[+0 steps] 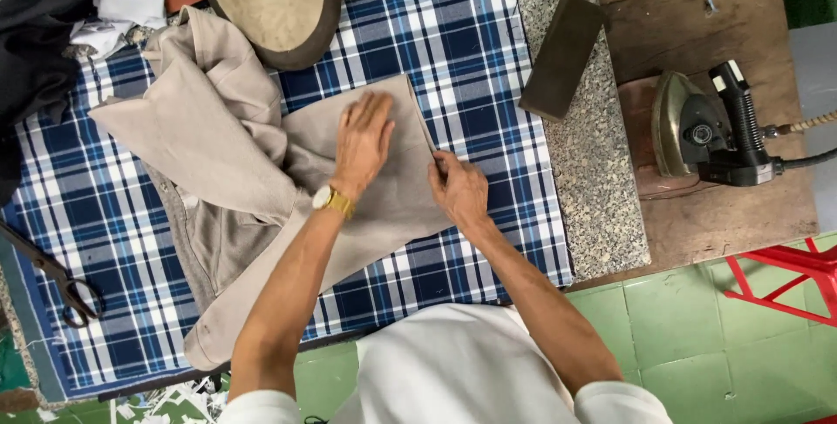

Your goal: The person irons a beige pair of trousers on a plaid-covered ironing board. They repeatedly smooth the fabric with their hands, use a steam iron to press the material, and occasionally use a dark rectangular block to press seams. The person adjusts the trousers multiple times to ensure even pressing.

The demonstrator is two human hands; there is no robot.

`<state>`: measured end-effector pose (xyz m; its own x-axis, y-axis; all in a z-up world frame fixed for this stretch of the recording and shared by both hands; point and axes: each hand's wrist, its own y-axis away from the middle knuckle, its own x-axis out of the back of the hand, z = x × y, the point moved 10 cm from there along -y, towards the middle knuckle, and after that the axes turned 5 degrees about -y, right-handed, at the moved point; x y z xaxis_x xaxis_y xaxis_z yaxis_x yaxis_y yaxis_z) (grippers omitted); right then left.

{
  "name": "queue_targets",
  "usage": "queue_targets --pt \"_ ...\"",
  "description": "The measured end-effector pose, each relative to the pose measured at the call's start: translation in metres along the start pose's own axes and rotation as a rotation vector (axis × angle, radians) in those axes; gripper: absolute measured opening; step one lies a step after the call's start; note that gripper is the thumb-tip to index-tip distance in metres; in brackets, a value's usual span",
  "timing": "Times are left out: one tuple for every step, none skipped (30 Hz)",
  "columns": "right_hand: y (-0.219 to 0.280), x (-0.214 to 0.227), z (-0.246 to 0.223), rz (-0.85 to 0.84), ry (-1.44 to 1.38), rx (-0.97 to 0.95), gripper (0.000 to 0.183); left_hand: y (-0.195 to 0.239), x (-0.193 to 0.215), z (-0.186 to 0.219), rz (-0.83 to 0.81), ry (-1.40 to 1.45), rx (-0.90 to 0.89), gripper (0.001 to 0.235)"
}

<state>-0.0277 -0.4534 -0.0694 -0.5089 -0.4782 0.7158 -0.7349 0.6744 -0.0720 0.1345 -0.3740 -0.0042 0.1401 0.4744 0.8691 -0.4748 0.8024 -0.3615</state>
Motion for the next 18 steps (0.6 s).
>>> queue_targets --pt "0.004 0.007 -0.007 0.031 -0.001 -0.008 0.030 -0.012 -0.007 -0.010 -0.031 -0.056 0.027 0.030" --pt "0.009 0.009 -0.006 0.033 0.003 -0.013 0.030 -0.018 -0.019 -0.023 -0.033 -0.051 0.024 0.030" --pt "0.014 0.013 -0.008 0.052 0.000 0.016 0.034 -0.024 -0.033 -0.037 -0.050 -0.078 0.030 0.034" --pt "0.020 0.017 -0.011 0.068 -0.004 0.041 0.040 -0.029 -0.047 -0.051 -0.072 -0.104 0.037 0.037" --pt "0.023 0.018 -0.008 0.067 0.000 0.033 0.040 -0.036 -0.054 -0.060 -0.078 -0.098 0.034 0.037" --pt "0.029 0.021 -0.006 0.082 0.009 0.032 0.035 -0.040 -0.066 -0.068 -0.119 -0.106 0.028 0.034" --pt "0.034 0.024 -0.004 0.096 0.019 0.032 0.031 -0.044 -0.078 -0.077 -0.161 -0.114 0.021 0.033" --pt "0.038 0.025 0.000 0.096 0.022 0.021 0.031 -0.046 -0.085 -0.081 -0.169 -0.107 0.017 0.033" --pt "0.042 0.026 0.004 0.096 0.021 0.018 0.034 -0.048 -0.095 -0.083 -0.219 -0.067 -0.020 0.027" --pt "0.046 0.028 0.007 0.096 0.020 0.018 0.036 -0.048 -0.105 -0.084 -0.266 -0.028 -0.055 0.024" --pt "0.051 0.029 0.011 0.097 0.023 0.010 0.036 -0.053 -0.104 -0.078 -0.272 -0.023 -0.059 0.024" --pt "0.056 0.030 0.014 0.102 0.046 0.010 0.033 -0.057 -0.105 -0.076 -0.300 0.039 -0.023 0.022" --pt "0.062 0.032 0.016 0.107 0.069 0.011 0.030 -0.060 -0.105 -0.074 -0.328 0.101 0.013 0.021" --pt "0.064 0.033 0.021 0.106 0.072 0.008 0.030 -0.060 -0.107 -0.074 -0.330 0.104 0.013 0.021" --pt "0.068 0.037 0.029 0.128 0.028 -0.023 0.027 -0.061 -0.109 -0.079 -0.319 0.084 0.066 0.022" --pt "0.073 0.039 0.035 0.146 -0.019 -0.053 0.024 -0.057 -0.108 -0.086 -0.308 0.060 0.125 0.024" --pt "0.074 0.039 0.035 0.140 -0.019 -0.054 0.024 -0.054 -0.109 -0.083 -0.311 0.061 0.129 0.024" --pt "0.074 0.039 0.035 0.135 -0.004 -0.042 0.023 -0.053 -0.104 -0.079 -0.238 0.046 0.126 0.027"
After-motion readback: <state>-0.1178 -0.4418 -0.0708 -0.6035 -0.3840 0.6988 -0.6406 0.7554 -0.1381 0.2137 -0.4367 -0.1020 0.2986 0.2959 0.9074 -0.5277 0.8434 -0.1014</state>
